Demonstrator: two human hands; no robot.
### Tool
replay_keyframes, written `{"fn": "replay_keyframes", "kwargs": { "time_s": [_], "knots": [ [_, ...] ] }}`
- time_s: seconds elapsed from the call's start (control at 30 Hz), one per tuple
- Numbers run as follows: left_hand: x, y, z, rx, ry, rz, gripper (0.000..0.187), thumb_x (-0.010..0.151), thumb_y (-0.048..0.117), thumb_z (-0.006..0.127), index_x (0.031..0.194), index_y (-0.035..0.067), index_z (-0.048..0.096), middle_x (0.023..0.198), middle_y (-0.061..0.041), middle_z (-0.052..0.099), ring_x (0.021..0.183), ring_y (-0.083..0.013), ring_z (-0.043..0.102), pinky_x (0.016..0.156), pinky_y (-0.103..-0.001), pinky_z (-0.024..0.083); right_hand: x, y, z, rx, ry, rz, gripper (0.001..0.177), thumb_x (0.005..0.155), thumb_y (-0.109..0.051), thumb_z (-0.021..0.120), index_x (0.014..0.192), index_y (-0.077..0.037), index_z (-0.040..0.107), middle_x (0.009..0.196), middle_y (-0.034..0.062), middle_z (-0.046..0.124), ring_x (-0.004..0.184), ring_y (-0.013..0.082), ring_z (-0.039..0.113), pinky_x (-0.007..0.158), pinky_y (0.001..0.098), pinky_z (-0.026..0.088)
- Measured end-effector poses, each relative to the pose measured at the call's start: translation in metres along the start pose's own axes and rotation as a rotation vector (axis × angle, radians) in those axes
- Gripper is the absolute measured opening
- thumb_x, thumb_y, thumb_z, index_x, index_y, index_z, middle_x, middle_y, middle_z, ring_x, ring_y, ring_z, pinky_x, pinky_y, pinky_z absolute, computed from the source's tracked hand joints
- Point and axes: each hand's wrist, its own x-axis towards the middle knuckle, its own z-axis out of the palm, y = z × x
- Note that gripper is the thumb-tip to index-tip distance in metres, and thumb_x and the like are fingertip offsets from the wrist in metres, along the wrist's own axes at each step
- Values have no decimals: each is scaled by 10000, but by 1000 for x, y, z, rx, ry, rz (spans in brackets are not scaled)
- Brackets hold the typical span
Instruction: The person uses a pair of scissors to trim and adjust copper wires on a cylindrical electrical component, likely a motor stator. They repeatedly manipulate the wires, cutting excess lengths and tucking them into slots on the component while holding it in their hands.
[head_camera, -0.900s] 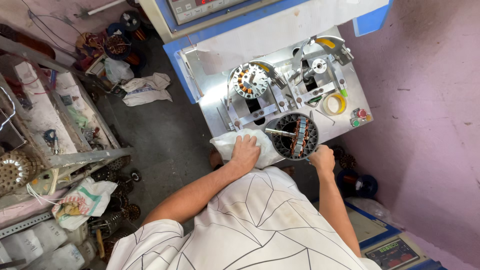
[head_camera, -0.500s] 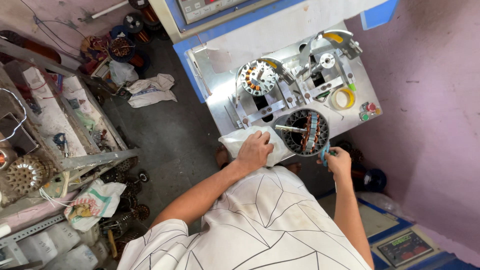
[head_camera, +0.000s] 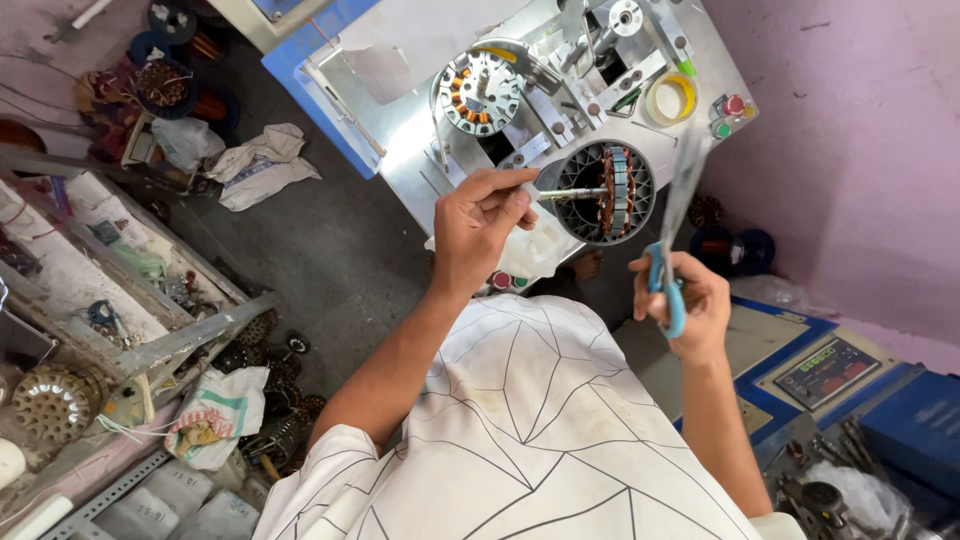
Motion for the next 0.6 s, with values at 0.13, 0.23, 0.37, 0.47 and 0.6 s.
{"fn": "replay_keyframes", "kwargs": {
  "time_s": [0.13, 0.23, 0.37, 0.47, 0.6],
  "knots": [
    [10, 17, 6, 207, -38, 82, 187, 1045, 39, 638, 1181, -39, 740, 1051, -73, 620, 881, -140, 698, 743, -292, 675, -13, -8, 34, -300, 1, 165, 384, 791, -169, 851, 1080, 38, 705, 718, 45, 658, 597, 99, 600, 525, 222, 459],
    [14, 17, 19, 36, -39, 65, 176, 1035, 31, 677, 1189, -45, 713, 1036, -74, 652, 884, -146, 730, 785, -304, 672, -17, -8, 50, -310, 10, 245, 316, 805, -134, 835, 1051, 16, 703, 718, 28, 667, 596, 82, 613, 539, 222, 482],
    [25, 9, 44, -80, 5, -8, 193, 985, 18, 727, 1163, -55, 715, 958, -109, 746, 846, -153, 758, 783, -304, 674, -16, -12, 49, -361, 1, 284, 274, 812, -128, 828, 1021, 2, 706, 683, 17, 663, 561, 68, 614, 518, 222, 479],
    [28, 0, 65, -29, 91, -47, 198, 934, 8, 773, 1111, -73, 736, 913, -136, 772, 798, -142, 748, 749, -285, 650, -13, -18, 34, -389, -27, 293, 258, 813, -129, 827, 1002, -3, 705, 664, 15, 669, 539, 68, 625, 505, 224, 479],
    [34, -13, 83, -7, 166, -76, 180, 892, 11, 802, 1045, -71, 756, 891, -137, 780, 771, -125, 747, 701, -279, 662, -8, -19, 6, -455, -60, 276, 251, 820, -125, 825, 1006, -2, 711, 645, 17, 667, 530, 67, 609, 503, 221, 461]
  ]
}}
